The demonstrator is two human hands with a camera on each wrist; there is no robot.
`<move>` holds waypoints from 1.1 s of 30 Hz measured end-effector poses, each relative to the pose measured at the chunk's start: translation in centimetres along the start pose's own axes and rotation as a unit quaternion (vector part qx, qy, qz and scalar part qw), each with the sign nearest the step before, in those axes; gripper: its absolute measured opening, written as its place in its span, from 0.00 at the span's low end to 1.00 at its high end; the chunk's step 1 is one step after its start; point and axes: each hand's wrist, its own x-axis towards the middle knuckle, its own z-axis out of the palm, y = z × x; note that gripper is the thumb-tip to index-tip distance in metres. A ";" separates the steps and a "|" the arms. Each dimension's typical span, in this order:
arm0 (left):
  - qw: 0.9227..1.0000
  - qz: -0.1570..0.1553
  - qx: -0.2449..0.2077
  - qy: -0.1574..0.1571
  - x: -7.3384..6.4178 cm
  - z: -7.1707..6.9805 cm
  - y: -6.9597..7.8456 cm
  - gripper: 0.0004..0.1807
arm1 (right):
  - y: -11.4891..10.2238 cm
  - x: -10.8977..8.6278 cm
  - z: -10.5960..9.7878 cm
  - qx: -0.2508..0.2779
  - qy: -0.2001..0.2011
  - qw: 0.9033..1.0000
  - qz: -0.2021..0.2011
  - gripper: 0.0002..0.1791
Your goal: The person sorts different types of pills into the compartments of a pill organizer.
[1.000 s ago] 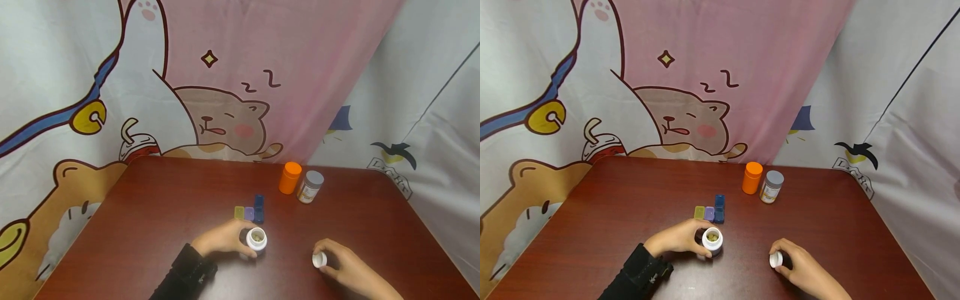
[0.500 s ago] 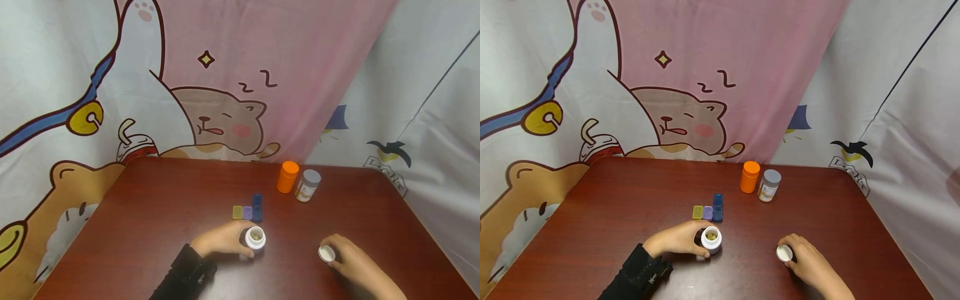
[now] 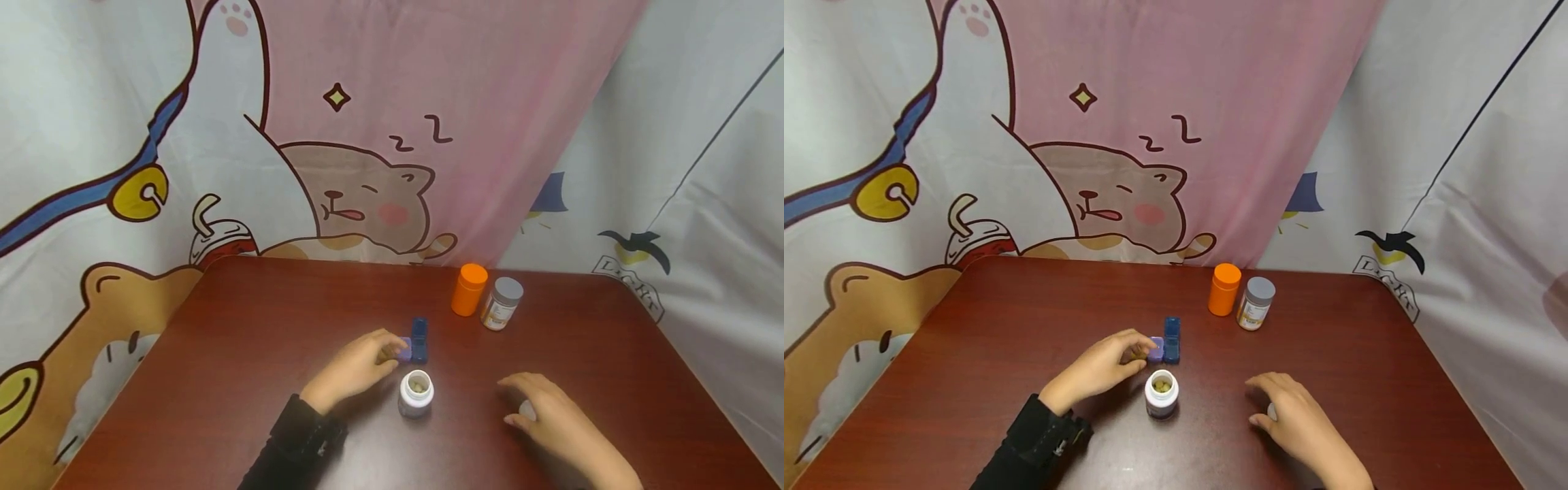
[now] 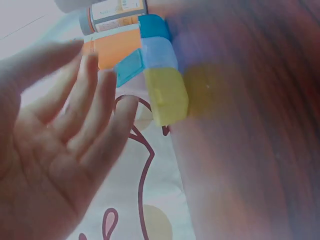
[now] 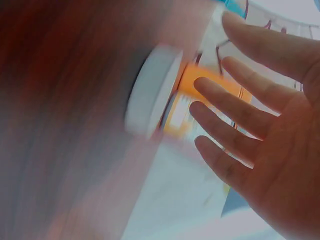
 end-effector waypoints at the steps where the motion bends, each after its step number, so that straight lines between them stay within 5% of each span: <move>1: 1.000 -0.004 0.019 0.012 0.1 0.0 -0.1 0.16 | -0.7 0.5 0.1 0.005 -0.009 1.000 -0.001 0.29; 4: 0.995 -0.019 0.094 0.028 0.5 0.2 -0.4 0.19 | -2.8 1.8 0.7 0.022 -0.043 0.999 -0.002 0.29; 8: 0.990 -0.037 0.136 0.028 1.0 0.4 -0.7 0.23 | -5.2 3.5 1.5 0.047 -0.078 0.996 -0.007 0.33; 21: 0.990 -0.065 0.125 0.010 2.1 0.3 -1.7 0.24 | -7.3 7.8 4.2 0.191 -0.153 0.969 -0.012 0.34; 25: 0.989 -0.066 0.133 0.019 2.2 0.5 -1.8 0.22 | -7.2 8.2 4.4 0.196 -0.134 0.971 -0.006 0.33; 33: 0.986 -0.052 0.152 0.038 2.3 0.9 -1.8 0.21 | -6.7 9.1 3.7 0.233 -0.036 0.970 0.053 0.32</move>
